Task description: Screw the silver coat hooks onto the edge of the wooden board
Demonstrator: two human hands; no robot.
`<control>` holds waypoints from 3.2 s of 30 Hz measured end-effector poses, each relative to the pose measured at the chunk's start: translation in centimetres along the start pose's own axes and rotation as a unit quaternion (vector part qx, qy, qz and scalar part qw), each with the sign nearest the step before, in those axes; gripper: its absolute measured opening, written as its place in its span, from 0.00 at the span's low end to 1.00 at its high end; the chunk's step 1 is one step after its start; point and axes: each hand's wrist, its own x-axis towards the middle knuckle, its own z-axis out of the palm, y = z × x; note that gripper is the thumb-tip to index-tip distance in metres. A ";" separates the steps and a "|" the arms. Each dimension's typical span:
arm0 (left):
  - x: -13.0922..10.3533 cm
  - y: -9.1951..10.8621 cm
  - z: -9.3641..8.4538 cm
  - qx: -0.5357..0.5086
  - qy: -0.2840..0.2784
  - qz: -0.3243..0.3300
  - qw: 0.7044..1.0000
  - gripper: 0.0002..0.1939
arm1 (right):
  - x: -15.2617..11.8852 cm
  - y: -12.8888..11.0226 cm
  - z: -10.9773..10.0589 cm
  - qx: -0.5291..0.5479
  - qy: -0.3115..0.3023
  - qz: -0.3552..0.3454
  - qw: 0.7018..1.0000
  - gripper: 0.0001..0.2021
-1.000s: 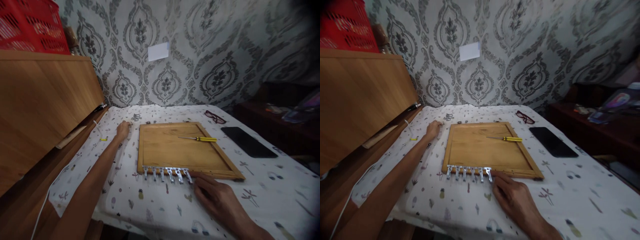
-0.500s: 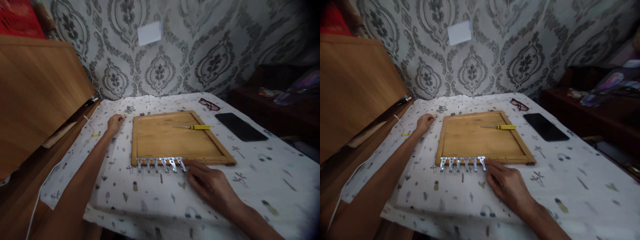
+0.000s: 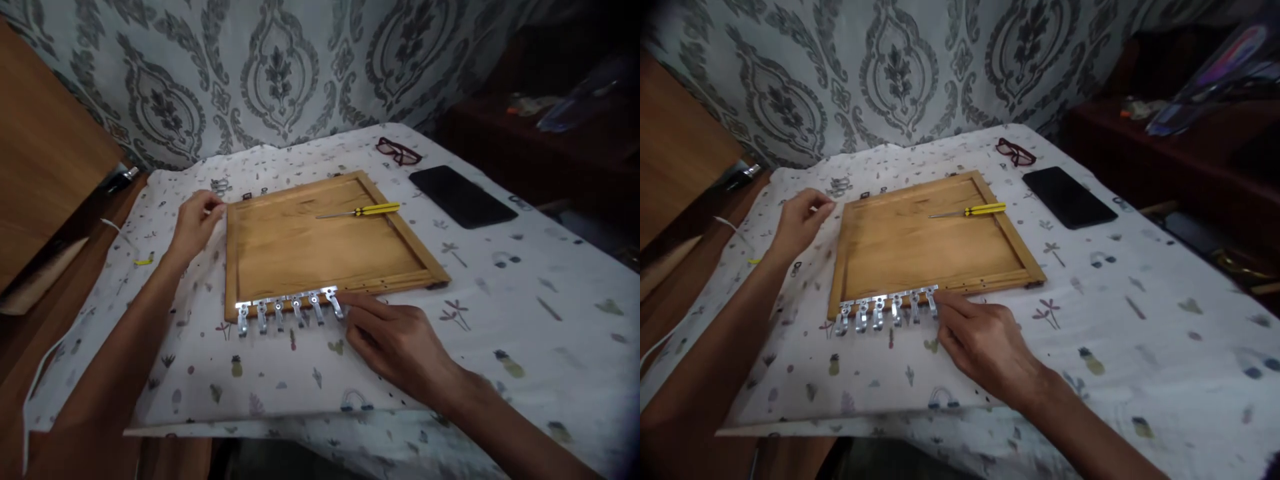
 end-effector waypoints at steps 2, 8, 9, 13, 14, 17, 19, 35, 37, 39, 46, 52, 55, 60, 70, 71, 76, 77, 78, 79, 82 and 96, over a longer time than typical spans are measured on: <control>-0.9 4.3 0.7 -0.053 -0.091 0.066 0.992 0.09 | 0.1 -0.1 -0.1 0.000 0.003 0.001 1.000 0.13; -3.0 12.9 3.5 -0.153 -0.387 0.177 0.892 0.08 | 0.3 -0.3 -0.3 0.007 0.002 0.003 1.000 0.12; -2.8 13.3 3.8 -0.157 -0.414 0.179 0.878 0.08 | 0.3 -0.3 -0.3 0.009 0.002 0.002 1.000 0.12; -1.7 13.3 4.3 -0.149 -0.467 0.167 0.855 0.08 | 0.2 -0.2 -0.3 0.017 -0.001 0.003 1.000 0.13; -1.5 13.3 4.3 -0.146 -0.475 0.162 0.853 0.09 | 0.2 -0.2 -0.3 0.018 -0.002 0.003 1.000 0.12; -1.0 13.7 4.3 -0.128 -0.491 0.161 0.846 0.08 | 0.1 -0.2 -0.2 0.016 -0.002 0.004 1.000 0.12; -0.9 14.0 4.3 -0.110 -0.496 0.167 0.845 0.08 | 0.0 -0.2 -0.2 0.013 -0.002 0.004 1.000 0.11; 0.0 13.9 4.9 -0.104 -0.535 0.193 0.816 0.07 | 0.0 -0.2 -0.4 0.002 -0.004 0.003 1.000 0.10; 0.2 13.9 5.0 -0.098 -0.542 0.194 0.812 0.07 | 0.0 -0.2 -0.5 0.002 -0.006 0.001 1.000 0.10; 0.3 14.0 5.2 -0.089 -0.547 0.190 0.810 0.07 | 0.0 -0.2 -0.4 0.002 -0.006 -0.001 1.000 0.10; 0.5 14.7 5.5 -0.090 -0.546 0.178 0.814 0.07 | -0.1 -0.1 -0.4 0.001 -0.008 0.000 1.000 0.10; 0.0 14.7 5.8 -0.146 -0.538 0.131 0.820 0.06 | 0.0 -0.1 -0.5 0.005 -0.011 -0.006 1.000 0.10; -0.2 14.5 6.2 -0.155 -0.529 0.134 0.824 0.08 | 0.0 -0.1 -0.4 0.004 -0.006 -0.005 1.000 0.11; -0.6 14.3 6.1 -0.157 -0.520 0.138 0.828 0.08 | -0.1 -0.1 -0.3 0.001 -0.001 -0.006 1.000 0.12; -1.4 13.9 4.7 -0.154 -0.479 0.150 0.851 0.11 | 0.0 -0.1 -0.2 -0.010 0.005 -0.005 1.000 0.12; -1.8 14.0 4.3 -0.150 -0.462 0.148 0.862 0.11 | 0.0 -0.1 -0.2 -0.011 0.006 -0.005 1.000 0.12; -5.6 14.2 2.1 -0.095 -0.306 0.124 0.939 0.15 | -0.1 0.0 -0.2 -0.004 0.005 -0.006 1.000 0.11; -6.6 14.2 1.9 -0.087 -0.274 0.129 0.949 0.16 | -0.1 0.0 -0.2 -0.002 0.002 -0.006 1.000 0.11; -7.5 14.3 2.0 -0.064 -0.256 0.134 0.955 0.19 | -0.1 0.0 -0.1 0.000 0.001 -0.006 1.000 0.11; -8.4 14.3 2.1 -0.035 -0.249 0.139 0.958 0.21 | -0.1 0.0 -0.1 0.001 0.001 -0.005 1.000 0.10; -10.1 14.6 3.0 0.030 -0.216 0.152 0.964 0.27 | -0.2 0.0 0.0 0.003 0.001 -0.003 1.000 0.10; -10.4 14.6 4.1 0.050 -0.206 0.169 0.962 0.25 | 0.0 0.0 0.0 0.012 0.000 -0.001 1.000 0.10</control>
